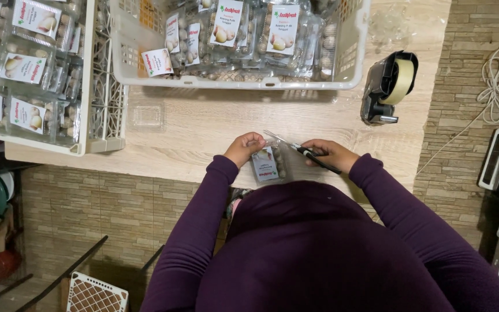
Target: The person labels and seals small plastic containers of mushrooms using scissors and adhesive tape, working from large baskets of pre-packaged items on a wooden table.
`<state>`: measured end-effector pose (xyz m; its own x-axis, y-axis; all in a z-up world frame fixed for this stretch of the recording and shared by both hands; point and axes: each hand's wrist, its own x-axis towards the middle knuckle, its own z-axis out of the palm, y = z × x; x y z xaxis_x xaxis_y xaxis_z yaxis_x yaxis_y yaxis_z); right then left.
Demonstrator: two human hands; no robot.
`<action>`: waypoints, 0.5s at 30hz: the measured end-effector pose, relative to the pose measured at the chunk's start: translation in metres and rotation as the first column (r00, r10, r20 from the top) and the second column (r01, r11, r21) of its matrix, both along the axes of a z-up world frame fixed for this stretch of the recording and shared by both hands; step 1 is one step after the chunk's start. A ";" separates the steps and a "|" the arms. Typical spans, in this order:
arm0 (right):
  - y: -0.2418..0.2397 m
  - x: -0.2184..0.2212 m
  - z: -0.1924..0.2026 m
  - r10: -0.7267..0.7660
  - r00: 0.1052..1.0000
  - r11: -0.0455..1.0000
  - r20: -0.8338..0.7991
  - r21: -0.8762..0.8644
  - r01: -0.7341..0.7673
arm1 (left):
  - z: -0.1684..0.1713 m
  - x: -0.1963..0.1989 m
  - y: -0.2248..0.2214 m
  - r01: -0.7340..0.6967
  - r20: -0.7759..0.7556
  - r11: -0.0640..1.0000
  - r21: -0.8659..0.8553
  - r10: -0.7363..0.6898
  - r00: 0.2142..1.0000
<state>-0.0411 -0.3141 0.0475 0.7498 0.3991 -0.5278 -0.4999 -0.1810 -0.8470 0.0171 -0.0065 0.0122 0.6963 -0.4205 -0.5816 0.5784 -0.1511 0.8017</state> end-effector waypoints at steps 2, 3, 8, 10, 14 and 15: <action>0.003 0.004 0.018 0.006 0.999 1.000 -0.032 0.020 -0.005 | 0.002 0.002 -0.001 0.037 -0.008 0.999 -0.012 -0.037 0.999; 0.004 0.006 0.027 0.013 0.998 0.999 -0.063 0.040 -0.011 | 0.002 0.003 -0.001 0.072 -0.015 0.997 -0.024 -0.073 0.997; 0.005 0.009 0.043 0.027 0.998 0.999 -0.054 0.021 -0.026 | -0.001 0.003 -0.003 0.089 -0.019 0.996 -0.024 -0.090 0.996; 0.004 0.007 0.044 0.022 0.998 1.000 -0.058 0.020 -0.021 | -0.001 0.004 -0.003 0.096 -0.019 0.995 -0.025 -0.097 0.995; 0.001 0.006 0.043 0.034 0.997 0.999 -0.073 0.026 -0.032 | 0.001 0.004 -0.002 0.124 -0.031 0.992 -0.006 -0.124 0.992; 0.000 0.006 0.043 0.039 0.995 0.999 -0.087 0.037 -0.035 | 0.003 0.004 -0.002 0.147 -0.047 0.989 0.003 -0.146 0.988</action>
